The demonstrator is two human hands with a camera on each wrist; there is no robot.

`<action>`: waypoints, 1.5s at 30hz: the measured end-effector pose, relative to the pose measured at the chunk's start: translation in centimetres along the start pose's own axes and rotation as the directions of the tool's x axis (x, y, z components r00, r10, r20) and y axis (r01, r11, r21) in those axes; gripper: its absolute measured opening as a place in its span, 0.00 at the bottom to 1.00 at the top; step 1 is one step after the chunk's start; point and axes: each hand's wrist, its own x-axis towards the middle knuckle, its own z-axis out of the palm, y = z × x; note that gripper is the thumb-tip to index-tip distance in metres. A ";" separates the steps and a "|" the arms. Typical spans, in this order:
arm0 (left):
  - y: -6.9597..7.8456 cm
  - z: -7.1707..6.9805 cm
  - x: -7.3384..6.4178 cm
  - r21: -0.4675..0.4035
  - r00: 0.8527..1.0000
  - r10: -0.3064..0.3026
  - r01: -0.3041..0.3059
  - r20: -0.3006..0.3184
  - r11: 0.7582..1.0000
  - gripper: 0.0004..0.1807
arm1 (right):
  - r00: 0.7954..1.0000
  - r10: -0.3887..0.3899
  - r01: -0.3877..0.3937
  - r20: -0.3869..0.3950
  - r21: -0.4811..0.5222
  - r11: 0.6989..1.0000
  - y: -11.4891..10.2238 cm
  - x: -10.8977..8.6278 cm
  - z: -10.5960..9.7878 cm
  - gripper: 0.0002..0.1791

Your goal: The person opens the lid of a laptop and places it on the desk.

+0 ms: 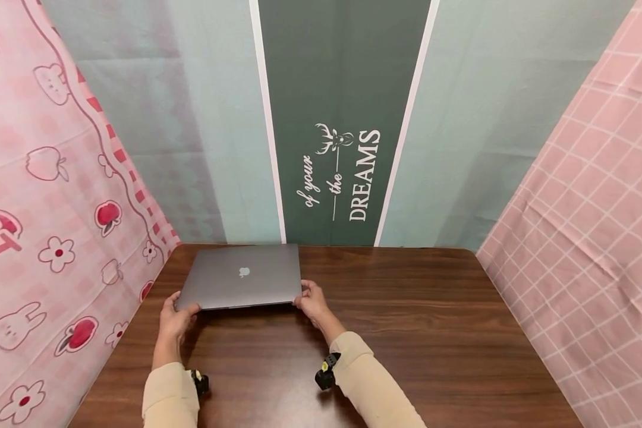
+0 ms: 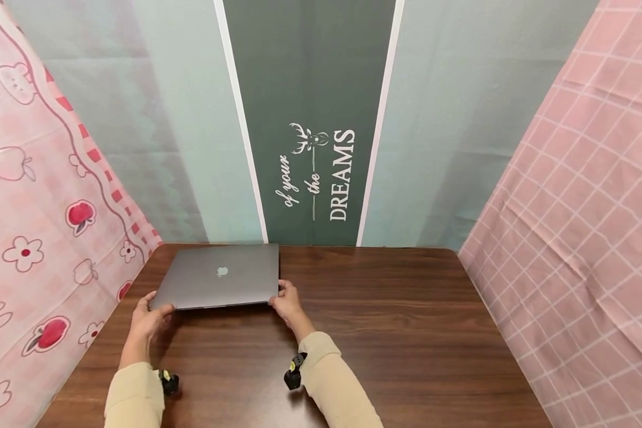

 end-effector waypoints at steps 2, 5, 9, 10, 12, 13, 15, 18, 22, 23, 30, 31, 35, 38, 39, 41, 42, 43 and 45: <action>0.2 0.1 -0.2 0.004 1.000 0.015 -0.015 -0.014 1.000 0.43 | 1.000 -0.011 0.011 0.017 0.026 1.000 -0.7 -0.4 -0.3 0.34; 0.5 0.3 -0.7 -0.002 1.000 0.025 -0.025 -0.018 1.000 0.43 | 0.999 -0.024 0.023 0.032 0.031 0.999 -2.1 -1.4 -0.5 0.33; 0.7 0.5 -1.1 -0.040 0.999 0.040 -0.040 -0.019 0.998 0.44 | 0.998 -0.044 0.044 0.033 -0.009 0.999 -3.5 -2.4 -0.6 0.33; 0.8 0.6 -1.1 -0.051 0.999 0.050 -0.051 -0.020 0.997 0.44 | 0.998 -0.047 0.048 0.035 -0.009 0.999 -3.7 -2.5 -0.7 0.33; 0.7 0.8 -1.3 -0.059 0.998 0.065 -0.067 -0.025 0.996 0.43 | 0.998 -0.053 0.053 0.039 -0.003 0.999 -3.6 -2.6 -0.9 0.33; 0.6 1.0 -1.5 -0.061 0.997 0.069 -0.071 -0.023 0.996 0.43 | 0.997 -0.061 0.061 0.038 0.002 0.998 -3.2 -2.4 -1.1 0.32; 0.3 1.2 -2.0 -0.058 0.998 0.065 -0.065 -0.012 0.996 0.43 | 0.997 -0.065 0.065 0.030 -0.004 0.998 -2.5 -2.4 -1.6 0.33; -0.2 1.7 -3.0 -0.063 0.999 0.038 -0.039 -0.006 0.997 0.43 | 0.998 -0.068 0.068 0.014 -0.026 0.997 -1.6 -2.6 -2.5 0.34; -0.5 2.3 -4.4 -0.097 0.998 0.048 -0.050 -0.030 0.994 0.42 | 0.997 -0.073 0.073 0.018 -0.010 0.997 -1.5 -3.2 -3.5 0.35; -0.5 2.5 -4.7 -0.105 0.998 0.056 -0.059 -0.033 0.993 0.42 | 0.996 -0.082 0.082 0.026 -0.001 0.997 -1.5 -3.4 -3.8 0.35; 0.0 3.5 -6.6 -0.130 0.996 0.075 -0.080 -0.038 0.988 0.42 | 0.992 -0.113 0.112 0.051 0.028 0.993 -3.3 -6.4 -5.3 0.34; 0.1 3.6 -6.8 -0.120 0.995 0.084 -0.089 -0.044 0.989 0.42 | 0.992 -0.117 0.116 0.051 0.030 0.993 -3.5 -6.9 -5.4 0.33; 0.2 3.9 -7.5 -0.099 0.992 0.113 -0.119 -0.062 0.988 0.42 | 0.993 -0.115 0.113 0.040 0.044 0.993 -3.8 -8.3 -5.8 0.33; 0.2 4.0 -8.0 -0.090 0.992 0.113 -0.118 -0.059 0.989 0.43 | 0.992 -0.124 0.123 0.030 0.058 0.991 -3.8 -8.9 -6.0 0.33; 0.2 4.0 -8.2 -0.082 0.992 0.113 -0.117 -0.057 0.990 0.43 | 0.992 -0.125 0.123 0.028 0.062 0.990 -3.7 -9.1 -6.1 0.33; 0.2 4.1 -8.7 -0.062 0.992 0.115 -0.117 -0.047 0.991 0.43 | 0.992 -0.125 0.123 0.023 0.067 0.990 -3.7 -9.4 -6.4 0.33; 0.2 4.1 -9.0 -0.046 0.992 0.118 -0.120 -0.042 0.992 0.44 | 0.993 -0.119 0.117 0.023 0.068 0.991 -3.7 -9.5 -6.5 0.33; 0.2 4.2 -9.2 -0.035 0.992 0.123 -0.124 -0.042 0.992 0.44 | 0.993 -0.114 0.112 0.019 0.071 0.991 -3.6 -9.7 -6.7 0.33; 0.3 4.5 -9.7 -0.020 0.990 0.136 -0.137 -0.040 0.990 0.43 | 0.995 -0.099 0.098 0.011 0.078 0.992 -3.2 -9.8 -7.1 0.34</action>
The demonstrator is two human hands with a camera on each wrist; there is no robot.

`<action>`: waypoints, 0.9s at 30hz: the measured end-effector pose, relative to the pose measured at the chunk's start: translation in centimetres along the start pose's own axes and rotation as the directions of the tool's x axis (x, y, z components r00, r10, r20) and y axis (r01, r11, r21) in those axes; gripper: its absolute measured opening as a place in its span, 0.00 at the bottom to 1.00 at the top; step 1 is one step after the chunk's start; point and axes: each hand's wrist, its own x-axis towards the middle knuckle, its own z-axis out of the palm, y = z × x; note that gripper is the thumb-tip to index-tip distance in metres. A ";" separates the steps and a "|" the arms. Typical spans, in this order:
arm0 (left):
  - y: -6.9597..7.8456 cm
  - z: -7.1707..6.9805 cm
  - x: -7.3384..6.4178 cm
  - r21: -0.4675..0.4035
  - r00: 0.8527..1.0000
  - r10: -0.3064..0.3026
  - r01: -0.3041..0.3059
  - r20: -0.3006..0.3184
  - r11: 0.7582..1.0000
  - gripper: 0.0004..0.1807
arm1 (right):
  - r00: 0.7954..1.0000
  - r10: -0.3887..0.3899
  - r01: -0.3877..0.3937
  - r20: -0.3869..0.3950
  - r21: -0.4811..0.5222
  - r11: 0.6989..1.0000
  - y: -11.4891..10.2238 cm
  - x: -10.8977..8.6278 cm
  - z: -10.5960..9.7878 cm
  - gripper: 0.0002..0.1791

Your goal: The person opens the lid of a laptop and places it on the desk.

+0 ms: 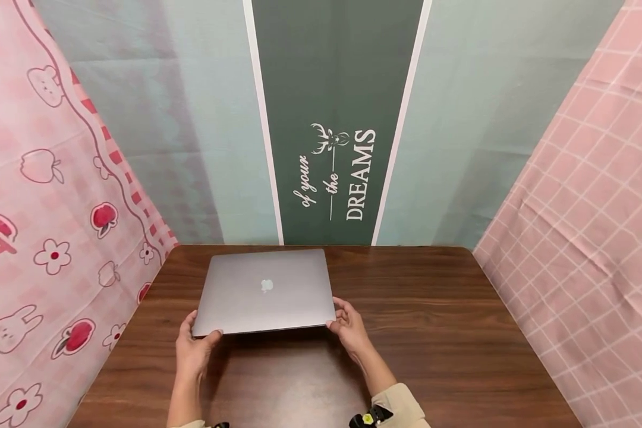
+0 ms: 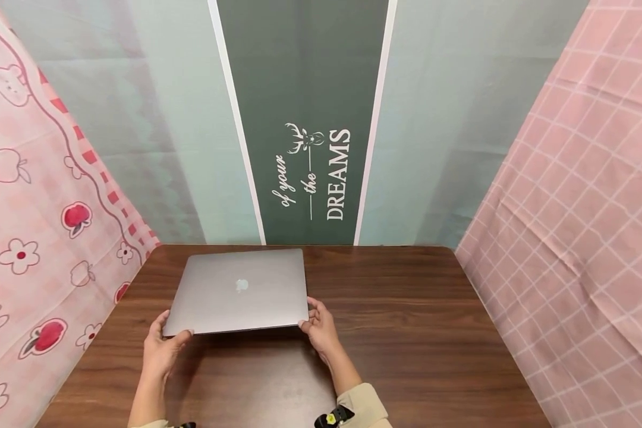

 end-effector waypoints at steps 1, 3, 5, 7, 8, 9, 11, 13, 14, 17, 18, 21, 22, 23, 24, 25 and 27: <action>0.1 0.2 -0.3 0.000 1.000 0.006 -0.006 -0.001 1.000 0.43 | 1.000 0.008 -0.008 -0.003 0.008 1.000 0.4 -0.1 -0.3 0.34; 0.2 0.6 -0.8 -0.001 1.000 0.019 -0.019 -0.003 1.000 0.43 | 1.000 0.015 -0.015 -0.012 0.023 1.000 1.2 -0.2 -1.0 0.34; 0.3 1.1 -1.3 -0.010 1.000 0.030 -0.030 -0.006 1.000 0.43 | 1.000 0.020 -0.020 -0.024 0.028 0.999 1.8 -0.4 -1.7 0.34; 0.4 1.6 -1.7 -0.029 0.999 0.034 -0.034 -0.001 0.999 0.43 | 0.999 0.020 -0.018 -0.038 0.034 0.999 1.9 -0.6 -2.3 0.34; 0.4 1.8 -1.9 -0.043 0.999 0.038 -0.038 0.000 0.998 0.44 | 0.999 0.016 -0.014 -0.046 0.036 0.999 1.7 -0.7 -2.5 0.34; 0.5 2.1 -2.1 -0.058 0.999 0.038 -0.038 0.002 0.998 0.44 | 0.999 0.014 -0.012 -0.051 0.033 0.999 1.6 -0.9 -2.8 0.34; 0.6 2.5 -2.6 -0.095 0.999 0.040 -0.039 0.007 0.995 0.44 | 0.998 0.011 -0.009 -0.057 0.039 0.999 1.4 -1.2 -3.3 0.34; 0.7 3.0 -3.0 -0.112 0.999 0.041 -0.039 0.011 0.993 0.44 | 0.998 0.016 -0.013 -0.060 0.047 0.999 1.1 -1.6 -3.9 0.34; 0.7 3.2 -3.2 -0.118 0.999 0.043 -0.041 0.014 0.992 0.44 | 0.998 0.020 -0.017 -0.060 0.051 0.999 1.0 -1.9 -4.2 0.34; 0.9 3.8 -3.9 -0.130 0.998 0.048 -0.043 0.035 0.991 0.44 | 0.998 0.031 -0.028 -0.063 0.059 0.998 0.7 -2.5 -5.1 0.34; 0.9 4.0 -4.1 -0.129 0.998 0.050 -0.044 0.041 0.991 0.44 | 0.997 0.031 -0.027 -0.066 0.060 0.998 0.6 -2.6 -5.4 0.34; 1.1 4.8 -4.7 -0.136 0.997 0.057 -0.049 0.055 0.989 0.44 | 0.997 0.027 -0.024 -0.073 0.053 0.998 0.2 -3.1 -6.3 0.34; 1.1 5.0 -4.8 -0.137 0.997 0.058 -0.050 0.057 0.989 0.44 | 0.997 0.026 -0.022 -0.077 0.046 0.999 0.1 -3.2 -6.6 0.34; 1.1 5.3 -5.0 -0.137 0.997 0.059 -0.050 0.059 0.989 0.44 | 0.997 0.026 -0.023 -0.079 0.041 0.999 0.0 -3.3 -6.9 0.34; 1.1 5.5 -5.1 -0.138 0.997 0.059 -0.051 0.058 0.989 0.45 | 0.996 0.028 -0.025 -0.082 0.040 0.999 -0.1 -3.5 -7.1 0.34; 1.1 5.8 -5.3 -0.143 0.997 0.059 -0.050 0.058 0.988 0.45 | 0.996 0.030 -0.027 -0.086 0.039 0.999 -0.2 -3.6 -7.4 0.34; 1.0 6.2 -5.5 -0.158 0.996 0.059 -0.048 0.061 0.986 0.45 | 0.995 0.033 -0.029 -0.094 0.036 0.999 -0.4 -3.9 -7.8 0.34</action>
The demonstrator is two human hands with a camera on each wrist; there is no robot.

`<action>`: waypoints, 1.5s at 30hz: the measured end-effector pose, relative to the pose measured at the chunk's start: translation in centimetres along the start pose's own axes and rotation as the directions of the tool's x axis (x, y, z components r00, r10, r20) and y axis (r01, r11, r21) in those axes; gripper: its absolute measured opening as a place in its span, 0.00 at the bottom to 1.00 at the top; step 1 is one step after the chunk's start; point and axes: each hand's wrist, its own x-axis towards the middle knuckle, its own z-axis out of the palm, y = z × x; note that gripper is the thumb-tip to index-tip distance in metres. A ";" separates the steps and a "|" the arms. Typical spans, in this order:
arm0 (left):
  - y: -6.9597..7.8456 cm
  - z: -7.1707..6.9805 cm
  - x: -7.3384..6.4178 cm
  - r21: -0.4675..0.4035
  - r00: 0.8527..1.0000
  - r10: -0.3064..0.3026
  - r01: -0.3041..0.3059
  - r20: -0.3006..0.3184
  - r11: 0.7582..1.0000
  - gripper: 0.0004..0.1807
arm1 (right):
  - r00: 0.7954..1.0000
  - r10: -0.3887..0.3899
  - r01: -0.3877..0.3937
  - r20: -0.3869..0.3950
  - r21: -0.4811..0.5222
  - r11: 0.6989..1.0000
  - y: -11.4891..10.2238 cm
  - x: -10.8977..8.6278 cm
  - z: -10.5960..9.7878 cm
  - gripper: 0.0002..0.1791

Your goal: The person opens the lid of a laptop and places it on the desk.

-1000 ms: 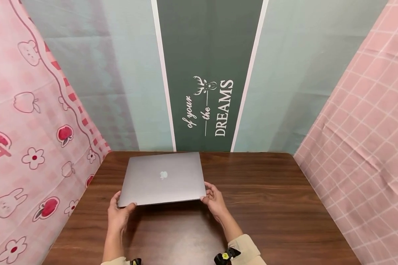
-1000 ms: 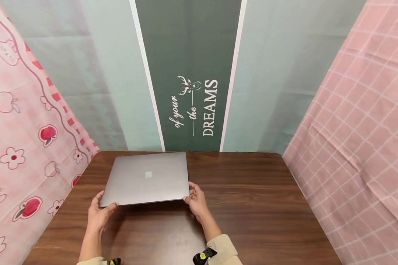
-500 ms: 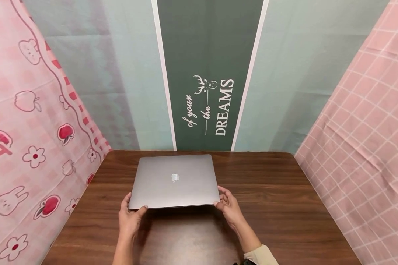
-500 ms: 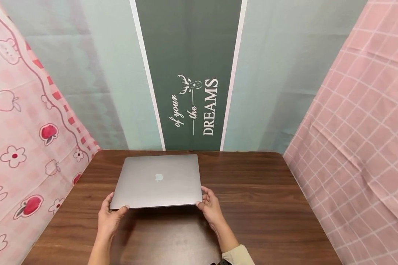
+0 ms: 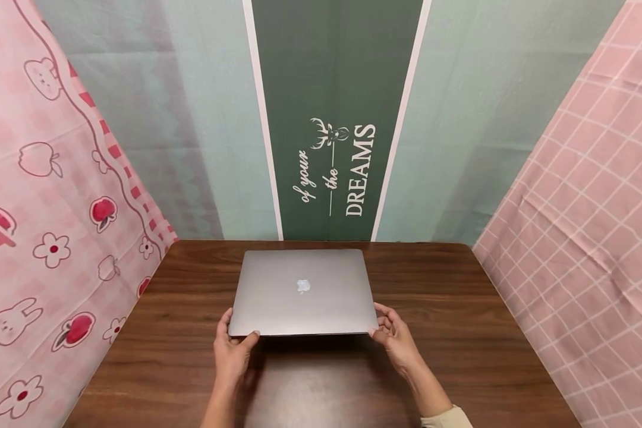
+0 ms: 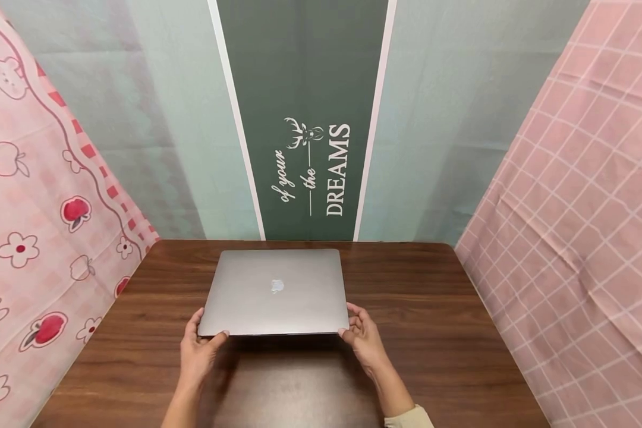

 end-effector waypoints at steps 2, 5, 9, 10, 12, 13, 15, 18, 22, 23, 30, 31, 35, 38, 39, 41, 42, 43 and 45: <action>-0.1 0.4 -0.1 -0.017 1.000 -0.001 0.001 0.004 1.000 0.45 | 1.000 -0.002 0.002 -0.007 -0.005 1.000 -0.1 -0.2 -0.4 0.34; -0.4 1.1 -0.3 -0.039 1.000 -0.003 0.003 0.005 0.999 0.45 | 1.000 -0.014 0.013 -0.014 -0.011 1.000 -0.1 -0.4 -1.0 0.33; -1.1 2.0 -0.4 -0.050 1.000 -0.013 0.013 0.005 0.999 0.45 | 0.999 -0.021 0.021 -0.030 -0.007 1.000 0.2 -0.7 -1.9 0.33; -1.3 2.2 -0.4 -0.048 1.000 -0.016 0.016 0.004 0.999 0.44 | 0.999 -0.020 0.020 -0.035 -0.008 1.000 0.4 -0.7 -2.1 0.33; -1.7 2.6 -0.4 -0.048 1.000 -0.029 0.030 0.012 0.998 0.44 | 0.999 -0.014 0.014 -0.048 -0.010 1.000 0.6 -0.9 -2.5 0.33; -1.9 2.7 -0.4 -0.056 0.999 -0.037 0.038 0.016 0.998 0.44 | 0.999 -0.011 0.010 -0.052 -0.015 1.000 0.7 -0.9 -2.7 0.34; -2.4 3.0 -0.4 -0.042 0.999 -0.044 0.044 0.019 0.998 0.44 | 0.998 -0.004 0.003 -0.057 -0.023 1.000 1.0 -1.0 -3.1 0.34; -3.0 3.4 -0.3 -0.030 0.998 -0.055 0.056 0.024 0.998 0.44 | 0.998 0.010 -0.012 -0.062 -0.027 1.000 1.2 -1.1 -3.7 0.34; -3.6 4.1 -0.1 -0.021 0.997 -0.066 0.067 0.031 0.998 0.44 | 0.995 0.039 -0.042 -0.089 -0.033 0.999 1.5 -1.1 -4.4 0.34; -3.7 4.3 -0.1 -0.023 0.997 -0.068 0.069 0.034 0.997 0.44 | 0.994 0.046 -0.050 -0.096 -0.041 0.998 1.6 -1.1 -4.5 0.34; -4.3 5.0 -0.2 0.008 0.996 -0.081 0.081 0.034 0.997 0.45 | 0.992 0.069 -0.075 -0.110 -0.054 0.996 1.9 -1.0 -5.3 0.34; -4.4 5.0 -0.2 0.017 0.996 -0.084 0.084 0.031 0.996 0.45 | 0.992 0.071 -0.078 -0.108 -0.057 0.995 1.9 -1.0 -5.3 0.34; -4.9 4.8 -0.2 0.042 0.995 -0.100 0.099 0.026 0.994 0.45 | 0.991 0.080 -0.086 -0.112 -0.053 0.995 2.2 -0.9 -5.3 0.34; -4.7 4.7 -0.1 0.062 0.993 -0.117 0.115 0.029 0.991 0.45 | 0.989 0.087 -0.094 -0.122 -0.052 0.994 2.4 -0.6 -5.1 0.34; -4.8 4.7 0.0 0.067 0.993 -0.115 0.113 0.027 0.991 0.44 | 0.988 0.089 -0.096 -0.127 -0.051 0.994 2.5 -0.5 -5.1 0.34; -4.9 4.6 0.3 0.077 0.992 -0.121 0.119 0.029 0.990 0.44 | 0.987 0.093 -0.101 -0.129 -0.056 0.993 2.8 -0.3 -5.1 0.34; -4.9 4.5 0.3 0.083 0.992 -0.126 0.124 0.027 0.989 0.44 | 0.988 0.094 -0.102 -0.126 -0.061 0.993 3.0 -0.1 -5.0 0.34; -4.9 4.5 0.4 0.082 0.992 -0.124 0.122 0.023 0.989 0.44 | 0.988 0.093 -0.102 -0.124 -0.064 0.993 3.1 0.0 -5.0 0.34; -5.5 4.4 0.6 0.088 0.992 -0.120 0.118 0.023 0.989 0.44 | 0.987 0.096 -0.106 -0.125 -0.074 0.992 3.3 0.1 -5.0 0.34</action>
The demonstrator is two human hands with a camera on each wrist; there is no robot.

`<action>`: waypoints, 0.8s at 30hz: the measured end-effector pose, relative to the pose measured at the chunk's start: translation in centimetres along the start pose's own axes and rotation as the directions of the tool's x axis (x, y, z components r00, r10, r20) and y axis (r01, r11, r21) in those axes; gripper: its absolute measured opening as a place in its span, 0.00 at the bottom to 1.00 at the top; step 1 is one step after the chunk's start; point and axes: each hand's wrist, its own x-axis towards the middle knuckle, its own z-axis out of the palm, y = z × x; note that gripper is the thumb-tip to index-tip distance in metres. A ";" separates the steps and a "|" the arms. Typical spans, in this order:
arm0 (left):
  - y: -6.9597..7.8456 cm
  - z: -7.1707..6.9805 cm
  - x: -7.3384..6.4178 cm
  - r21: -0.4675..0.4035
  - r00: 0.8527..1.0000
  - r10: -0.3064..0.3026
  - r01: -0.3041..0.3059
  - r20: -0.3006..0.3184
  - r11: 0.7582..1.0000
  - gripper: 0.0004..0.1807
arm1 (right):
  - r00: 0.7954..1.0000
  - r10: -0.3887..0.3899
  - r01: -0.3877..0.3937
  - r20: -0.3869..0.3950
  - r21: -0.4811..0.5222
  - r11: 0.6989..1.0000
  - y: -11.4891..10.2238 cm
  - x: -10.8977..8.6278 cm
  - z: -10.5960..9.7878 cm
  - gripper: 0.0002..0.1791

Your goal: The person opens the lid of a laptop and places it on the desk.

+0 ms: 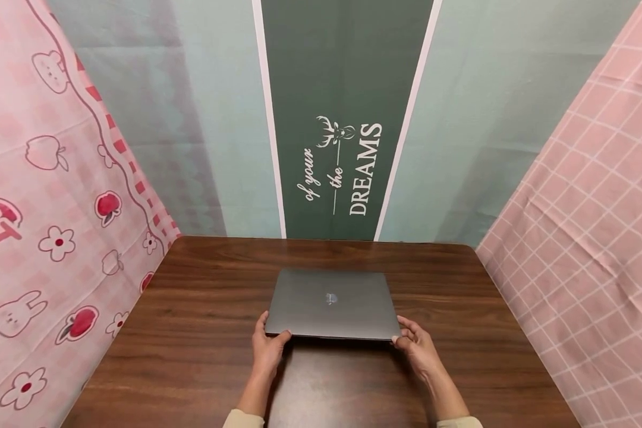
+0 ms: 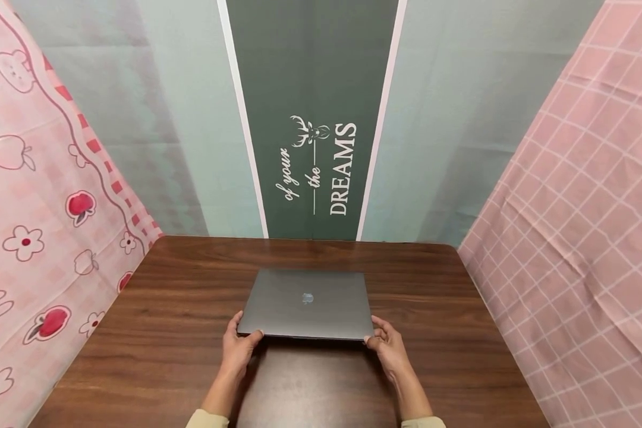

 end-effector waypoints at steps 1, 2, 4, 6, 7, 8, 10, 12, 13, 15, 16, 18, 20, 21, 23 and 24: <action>-0.1 0.0 0.0 0.001 1.000 -0.003 0.003 0.007 1.000 0.44 | 1.000 0.005 -0.005 -0.003 0.000 1.000 0.1 0.0 0.0 0.34; -0.2 0.0 0.0 -0.001 1.000 -0.003 0.003 0.008 1.000 0.44 | 1.000 0.010 -0.010 -0.005 -0.003 1.000 0.1 -0.1 0.0 0.34; -0.3 -0.1 0.0 0.001 1.000 0.005 -0.005 0.012 1.000 0.44 | 1.000 0.019 -0.019 -0.009 0.002 1.000 0.3 -0.2 0.1 0.34; -0.4 -0.1 0.1 0.020 1.000 0.010 -0.010 0.015 1.000 0.44 | 1.000 0.024 -0.023 -0.009 0.009 1.000 0.4 -0.4 0.2 0.34; -0.3 -0.1 0.1 0.027 1.000 0.015 -0.015 0.014 1.000 0.44 | 1.000 0.017 -0.017 -0.005 0.010 1.000 0.5 -0.4 0.2 0.34; -0.3 -0.2 0.1 0.036 1.000 0.015 -0.016 0.011 0.999 0.44 | 1.000 0.009 -0.009 0.003 0.008 1.000 0.6 -0.4 0.2 0.34; -0.4 -0.2 0.2 0.052 1.000 0.018 -0.018 0.010 0.999 0.44 | 0.999 -0.022 0.022 0.023 0.012 1.000 0.7 -0.4 0.1 0.34; -0.4 -0.3 0.1 0.068 1.000 0.022 -0.023 0.012 0.997 0.43 | 0.998 -0.054 0.053 0.046 0.007 0.999 0.8 -0.3 0.0 0.34; -0.4 -0.4 0.1 0.065 1.000 0.013 -0.014 0.015 0.998 0.43 | 0.993 -0.090 0.088 0.074 0.023 0.996 0.9 -0.4 -0.2 0.33; -0.5 -0.5 0.0 0.072 1.000 -0.002 0.000 0.018 0.997 0.43 | 0.991 -0.099 0.099 0.089 0.006 0.995 0.9 -0.3 -0.4 0.34; -0.5 -0.5 -0.1 0.075 1.000 -0.006 0.005 0.021 0.997 0.43 | 0.991 -0.102 0.103 0.090 -0.006 0.995 0.8 -0.3 -0.4 0.35; -0.4 -0.6 -0.2 0.084 0.999 -0.012 0.009 0.034 0.996 0.44 | 0.995 -0.068 0.072 0.071 -0.052 0.996 0.7 -0.2 -0.3 0.37; -0.3 -0.8 -0.3 0.101 0.999 -0.016 0.011 0.048 0.995 0.45 | 1.000 -0.012 0.015 0.025 -0.129 0.992 0.6 -0.1 0.1 0.41; -0.3 -0.9 -0.2 0.111 0.998 -0.014 0.008 0.056 0.994 0.46 | 1.000 0.002 0.000 0.011 -0.155 0.988 0.5 -0.2 0.3 0.42; -0.2 -1.1 -0.2 0.143 0.998 -0.014 0.005 0.065 0.990 0.47 | 1.000 0.024 -0.027 -0.016 -0.200 0.980 0.4 -0.2 0.7 0.43; -0.2 -1.2 -0.1 0.158 0.998 -0.016 0.005 0.066 0.987 0.47 | 0.999 0.025 -0.031 -0.026 -0.225 0.974 0.3 -0.2 0.8 0.43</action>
